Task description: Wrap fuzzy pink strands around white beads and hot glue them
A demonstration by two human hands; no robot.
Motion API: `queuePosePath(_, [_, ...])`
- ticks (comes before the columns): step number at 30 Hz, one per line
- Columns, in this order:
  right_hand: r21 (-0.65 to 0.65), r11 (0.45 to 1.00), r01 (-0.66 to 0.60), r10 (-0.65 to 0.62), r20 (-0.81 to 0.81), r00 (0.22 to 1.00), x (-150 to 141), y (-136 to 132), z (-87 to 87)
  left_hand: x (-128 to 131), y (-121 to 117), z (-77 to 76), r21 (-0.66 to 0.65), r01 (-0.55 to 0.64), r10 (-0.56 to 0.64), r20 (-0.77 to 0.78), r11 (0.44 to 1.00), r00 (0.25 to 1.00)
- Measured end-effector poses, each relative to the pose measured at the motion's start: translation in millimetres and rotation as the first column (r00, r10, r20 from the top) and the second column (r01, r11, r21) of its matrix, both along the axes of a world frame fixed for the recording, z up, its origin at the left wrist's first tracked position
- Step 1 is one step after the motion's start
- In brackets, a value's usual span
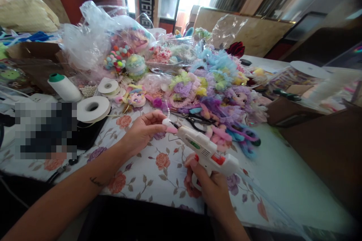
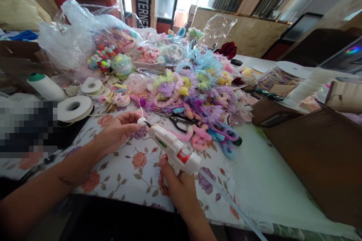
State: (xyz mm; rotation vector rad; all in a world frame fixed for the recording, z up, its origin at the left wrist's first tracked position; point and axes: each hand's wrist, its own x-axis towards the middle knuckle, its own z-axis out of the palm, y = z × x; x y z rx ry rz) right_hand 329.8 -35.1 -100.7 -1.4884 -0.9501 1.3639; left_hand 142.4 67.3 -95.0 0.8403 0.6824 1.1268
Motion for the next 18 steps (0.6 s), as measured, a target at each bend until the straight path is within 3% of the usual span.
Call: queuePosePath(18, [0.019,1.0,0.019,-0.018,-0.03,0.999,-0.9,-0.8,0.5,-0.4,1.6,-3.2,-0.039,0.027,-0.025,0.053,0.999,0.998])
